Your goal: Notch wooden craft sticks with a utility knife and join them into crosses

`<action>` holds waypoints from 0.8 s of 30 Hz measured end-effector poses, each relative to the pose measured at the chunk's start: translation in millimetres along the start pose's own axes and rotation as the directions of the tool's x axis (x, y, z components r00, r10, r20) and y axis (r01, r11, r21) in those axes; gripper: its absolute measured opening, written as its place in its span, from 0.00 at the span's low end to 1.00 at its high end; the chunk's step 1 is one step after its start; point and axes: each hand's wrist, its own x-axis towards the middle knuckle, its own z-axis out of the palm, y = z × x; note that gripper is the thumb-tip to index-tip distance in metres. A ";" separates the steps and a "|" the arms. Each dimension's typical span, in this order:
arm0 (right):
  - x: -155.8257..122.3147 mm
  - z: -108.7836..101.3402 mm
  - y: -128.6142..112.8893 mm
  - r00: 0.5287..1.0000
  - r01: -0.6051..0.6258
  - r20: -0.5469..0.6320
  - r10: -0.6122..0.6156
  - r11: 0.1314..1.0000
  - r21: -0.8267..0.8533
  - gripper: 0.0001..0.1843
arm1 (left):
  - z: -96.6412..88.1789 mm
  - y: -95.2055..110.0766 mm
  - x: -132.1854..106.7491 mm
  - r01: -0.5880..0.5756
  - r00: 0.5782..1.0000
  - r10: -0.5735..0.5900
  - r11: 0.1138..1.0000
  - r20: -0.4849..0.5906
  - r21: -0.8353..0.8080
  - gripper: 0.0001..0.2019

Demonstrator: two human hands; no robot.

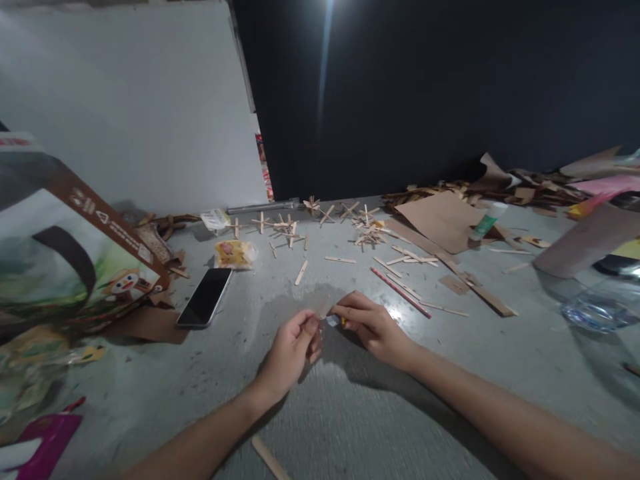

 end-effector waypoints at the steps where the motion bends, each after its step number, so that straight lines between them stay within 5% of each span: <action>1: 0.1 -0.2 0.2 1.000 0.000 -0.008 0.000 1.000 0.005 0.17 | 0.5 0.3 -0.5 -0.001 1.000 0.001 1.000 0.011 0.001 0.28; 24: 1.0 -3.3 -3.5 1.000 -0.025 0.005 0.025 0.999 0.043 0.18 | 1.3 1.4 -6.0 -0.038 0.997 0.035 0.998 0.069 0.046 0.25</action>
